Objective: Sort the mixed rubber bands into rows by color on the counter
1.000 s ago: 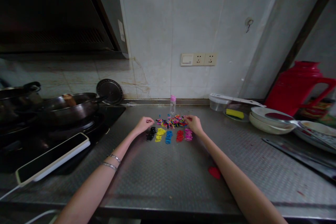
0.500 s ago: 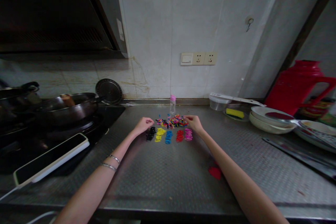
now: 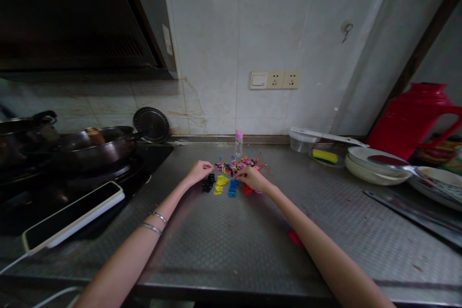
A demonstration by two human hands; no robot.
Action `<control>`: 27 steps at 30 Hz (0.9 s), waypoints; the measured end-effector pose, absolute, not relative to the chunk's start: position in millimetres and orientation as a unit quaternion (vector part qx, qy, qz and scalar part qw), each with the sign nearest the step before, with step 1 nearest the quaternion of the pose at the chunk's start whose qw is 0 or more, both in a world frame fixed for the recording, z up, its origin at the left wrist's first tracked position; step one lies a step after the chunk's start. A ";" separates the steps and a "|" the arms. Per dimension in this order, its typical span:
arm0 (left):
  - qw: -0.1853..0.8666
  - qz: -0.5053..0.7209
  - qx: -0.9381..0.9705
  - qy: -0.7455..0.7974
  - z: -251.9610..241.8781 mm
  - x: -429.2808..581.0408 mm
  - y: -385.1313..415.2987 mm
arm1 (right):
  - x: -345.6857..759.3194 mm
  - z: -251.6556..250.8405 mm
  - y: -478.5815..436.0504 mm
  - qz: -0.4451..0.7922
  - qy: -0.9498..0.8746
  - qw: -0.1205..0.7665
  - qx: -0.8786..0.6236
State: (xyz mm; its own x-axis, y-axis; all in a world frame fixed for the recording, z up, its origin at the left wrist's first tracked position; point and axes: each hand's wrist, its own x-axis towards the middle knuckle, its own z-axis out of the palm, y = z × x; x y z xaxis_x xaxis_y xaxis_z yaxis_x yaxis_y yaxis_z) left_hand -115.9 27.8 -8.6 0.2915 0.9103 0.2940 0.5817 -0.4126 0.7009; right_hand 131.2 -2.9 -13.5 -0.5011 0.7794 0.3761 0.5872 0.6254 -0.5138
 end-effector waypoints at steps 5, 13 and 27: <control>0.195 0.336 0.770 0.507 -12.7 -109.5 32.3 | 141.6 -10.3 1.5 0.150 -0.833 0.338 -0.411; 0.111 0.257 0.805 0.523 -7.9 -95.6 40.9 | 158.8 -12.4 7.5 0.103 -0.796 0.358 -0.477; 0.059 0.224 0.831 0.507 2.2 -80.9 49.3 | 164.2 -7.1 4.9 0.112 -0.774 0.349 -0.516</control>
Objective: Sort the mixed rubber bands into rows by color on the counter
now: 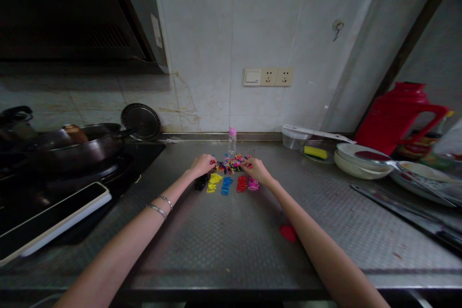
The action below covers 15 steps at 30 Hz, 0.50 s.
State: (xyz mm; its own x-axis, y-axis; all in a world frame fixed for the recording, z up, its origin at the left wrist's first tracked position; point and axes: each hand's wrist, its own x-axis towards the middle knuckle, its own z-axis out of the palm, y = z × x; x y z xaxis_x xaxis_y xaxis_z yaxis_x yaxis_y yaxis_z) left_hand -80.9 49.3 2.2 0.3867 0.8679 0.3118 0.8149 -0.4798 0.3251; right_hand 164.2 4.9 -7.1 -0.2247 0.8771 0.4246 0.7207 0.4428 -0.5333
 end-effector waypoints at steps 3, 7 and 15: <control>0.070 0.247 0.820 0.511 5.3 -82.6 51.9 | 165.6 -6.7 4.3 0.110 -0.773 0.349 -0.518; 0.077 0.265 0.820 0.502 8.3 -85.4 55.0 | 168.4 -4.6 3.1 0.087 -0.779 0.349 -0.514; 0.135 0.287 0.823 0.471 10.4 -62.9 48.7 | 184.4 -13.1 17.0 0.073 -0.730 0.387 -0.559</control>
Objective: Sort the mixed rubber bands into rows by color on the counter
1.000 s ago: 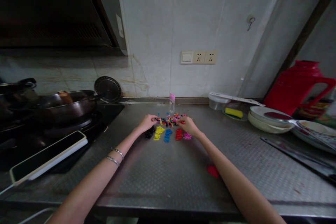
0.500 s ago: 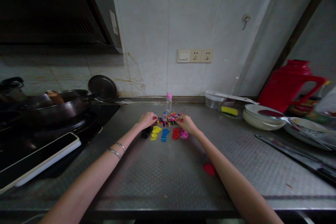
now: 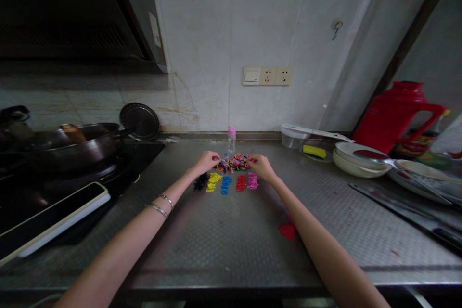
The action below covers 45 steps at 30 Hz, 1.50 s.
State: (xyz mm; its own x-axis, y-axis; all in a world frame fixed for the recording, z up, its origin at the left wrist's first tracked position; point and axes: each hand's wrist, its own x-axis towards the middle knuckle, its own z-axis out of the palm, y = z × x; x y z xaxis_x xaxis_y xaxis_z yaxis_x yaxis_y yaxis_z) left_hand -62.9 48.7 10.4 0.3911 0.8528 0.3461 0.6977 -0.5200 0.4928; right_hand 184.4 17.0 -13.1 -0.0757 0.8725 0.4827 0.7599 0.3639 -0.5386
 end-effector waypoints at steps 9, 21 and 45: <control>0.128 0.254 0.894 0.346 3.7 16.9 11.1 | 211.6 -21.3 20.2 0.054 -0.697 0.341 -0.628; 0.122 0.232 0.898 0.353 -0.6 23.9 1.2 | 209.4 -30.3 20.9 0.050 -0.767 0.305 -0.562; 0.219 0.381 0.753 0.490 2.5 -86.9 38.0 | 207.5 -26.8 22.1 0.052 -0.736 0.380 -0.557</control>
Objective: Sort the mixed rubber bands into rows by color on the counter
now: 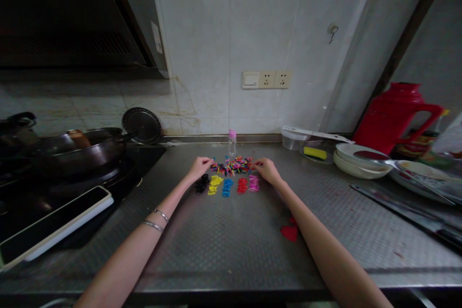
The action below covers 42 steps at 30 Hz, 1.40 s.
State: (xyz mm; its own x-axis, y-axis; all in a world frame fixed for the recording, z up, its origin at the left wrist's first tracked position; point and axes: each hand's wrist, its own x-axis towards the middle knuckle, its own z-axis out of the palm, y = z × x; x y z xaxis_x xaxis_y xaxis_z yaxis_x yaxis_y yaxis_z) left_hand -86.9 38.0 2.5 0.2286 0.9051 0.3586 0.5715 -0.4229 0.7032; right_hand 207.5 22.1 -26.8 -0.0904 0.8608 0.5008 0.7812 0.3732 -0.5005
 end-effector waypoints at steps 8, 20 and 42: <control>0.208 0.389 0.750 0.493 -2.3 -95.6 36.6 | 212.7 -25.9 24.7 0.065 -0.694 0.426 -0.577; 0.326 0.419 0.728 0.435 -0.6 -73.7 30.0 | 177.5 2.4 9.7 0.082 -0.707 0.470 -0.522; 0.310 0.376 0.774 0.405 10.6 -54.2 11.1 | 154.5 11.5 -6.7 0.082 -0.790 0.423 -0.436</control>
State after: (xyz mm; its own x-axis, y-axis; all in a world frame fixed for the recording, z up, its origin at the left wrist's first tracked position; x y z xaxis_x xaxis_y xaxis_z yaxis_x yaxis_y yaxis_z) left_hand -54.2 11.1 10.6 0.3895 0.8595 0.3310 0.3923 -0.4800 0.7847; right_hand 154.5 -6.7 11.5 -0.2620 0.7590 0.5960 0.6200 0.6057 -0.4988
